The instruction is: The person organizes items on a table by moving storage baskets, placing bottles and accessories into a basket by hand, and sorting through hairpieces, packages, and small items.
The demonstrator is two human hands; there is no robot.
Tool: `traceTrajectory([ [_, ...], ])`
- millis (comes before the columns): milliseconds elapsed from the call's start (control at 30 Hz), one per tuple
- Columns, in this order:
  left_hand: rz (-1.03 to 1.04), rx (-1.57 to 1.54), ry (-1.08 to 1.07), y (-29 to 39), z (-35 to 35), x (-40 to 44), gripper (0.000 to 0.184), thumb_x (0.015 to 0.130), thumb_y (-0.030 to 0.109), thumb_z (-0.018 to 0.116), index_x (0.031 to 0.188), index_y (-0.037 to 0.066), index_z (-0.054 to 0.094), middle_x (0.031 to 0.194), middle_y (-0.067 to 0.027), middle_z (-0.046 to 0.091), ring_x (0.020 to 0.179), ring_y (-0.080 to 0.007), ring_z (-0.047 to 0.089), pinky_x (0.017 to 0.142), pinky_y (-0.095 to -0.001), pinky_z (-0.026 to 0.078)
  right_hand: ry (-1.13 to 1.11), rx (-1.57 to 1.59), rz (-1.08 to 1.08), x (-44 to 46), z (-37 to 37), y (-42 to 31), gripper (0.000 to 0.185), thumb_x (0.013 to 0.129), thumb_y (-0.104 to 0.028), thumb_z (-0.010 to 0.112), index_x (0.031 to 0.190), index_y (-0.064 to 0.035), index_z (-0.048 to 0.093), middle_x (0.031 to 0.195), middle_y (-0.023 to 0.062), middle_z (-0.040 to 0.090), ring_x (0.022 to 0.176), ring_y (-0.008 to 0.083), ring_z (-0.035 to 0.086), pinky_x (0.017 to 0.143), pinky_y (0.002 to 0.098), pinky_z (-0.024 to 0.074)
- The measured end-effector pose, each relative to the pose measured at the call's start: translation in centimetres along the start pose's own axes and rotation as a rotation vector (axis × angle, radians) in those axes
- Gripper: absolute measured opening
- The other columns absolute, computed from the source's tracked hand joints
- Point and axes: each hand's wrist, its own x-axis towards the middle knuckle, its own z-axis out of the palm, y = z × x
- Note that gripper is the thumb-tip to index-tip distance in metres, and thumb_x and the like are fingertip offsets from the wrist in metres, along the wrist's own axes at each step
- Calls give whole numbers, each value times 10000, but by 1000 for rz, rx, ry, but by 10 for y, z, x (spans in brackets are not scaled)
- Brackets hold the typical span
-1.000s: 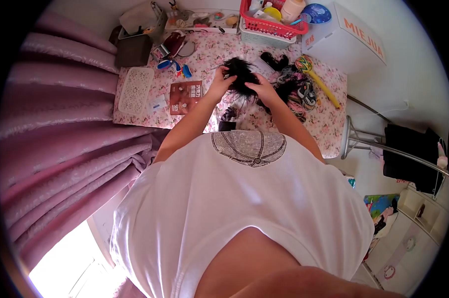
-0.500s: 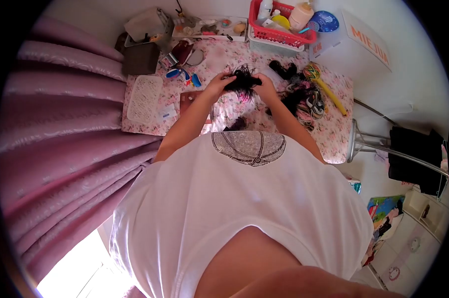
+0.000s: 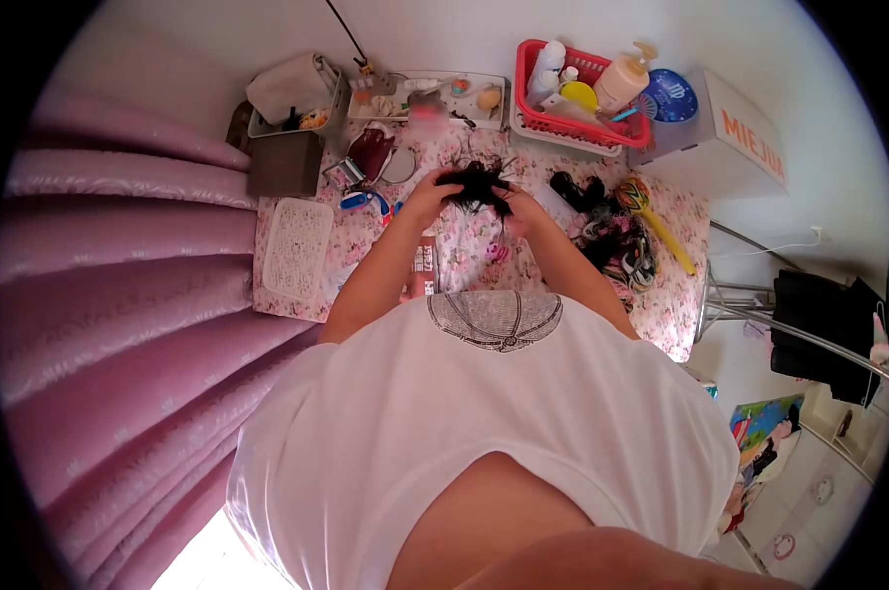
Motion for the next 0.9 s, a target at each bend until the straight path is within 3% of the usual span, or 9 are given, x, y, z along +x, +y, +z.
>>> traceTrajectory([
  [133, -83, -87, 261, 9, -11, 16, 326, 776, 155, 530, 1073, 83, 418, 1050, -70, 495, 964, -205, 481, 811, -332, 389, 82, 255, -236, 39, 5, -12, 217, 805, 2, 439, 1017, -39, 449, 934, 78, 530, 799, 188, 521, 621, 288, 459],
  [333, -76, -128, 291, -11, -55, 31, 285, 787, 167, 512, 1048, 87, 431, 1025, -57, 509, 897, -181, 505, 759, -296, 401, 179, 366, -343, 106, 15, -40, 283, 807, 23, 426, 1084, -36, 423, 965, 84, 513, 762, 201, 518, 617, 290, 469],
  [533, -71, -74, 275, -17, -61, 24, 237, 794, 169, 477, 1013, 80, 464, 936, -42, 542, 839, -149, 515, 707, -267, 405, 480, 287, -323, 115, 39, -48, 299, 771, -36, 550, 1052, -76, 457, 1009, 49, 500, 828, 176, 496, 597, 272, 450],
  [633, -52, 45, 307, -18, -61, 22, 220, 779, 164, 491, 969, 53, 497, 1043, -75, 487, 836, -151, 512, 704, -269, 416, 518, 299, -300, 117, 39, -43, 318, 760, -112, 585, 1046, -104, 446, 1014, 33, 498, 850, 176, 485, 607, 297, 432],
  [733, 307, 669, 519, -26, -68, 28, 236, 754, 143, 495, 953, 17, 520, 1231, -134, 329, 885, -233, 516, 738, -319, 429, 576, 322, -230, 114, 34, -34, 307, 758, -205, 584, 1021, -121, 451, 993, 28, 487, 851, 180, 476, 657, 316, 425],
  [833, 402, 1167, 716, -8, -67, 14, 260, 727, 114, 488, 953, -7, 529, 1325, -168, 146, 941, -340, 489, 795, -373, 415, 659, 319, -150, 91, 42, -22, 259, 771, -290, 548, 966, -138, 471, 920, 25, 469, 835, 182, 467, 708, 336, 418],
  [900, 173, 1258, 770, -3, -69, 12, 315, 721, 110, 481, 1016, 2, 500, 1330, -184, 130, 973, -373, 460, 818, -392, 400, 649, 334, -117, 62, 59, -19, 281, 769, -303, 535, 980, -136, 454, 942, 35, 419, 881, 191, 437, 742, 349, 405],
])
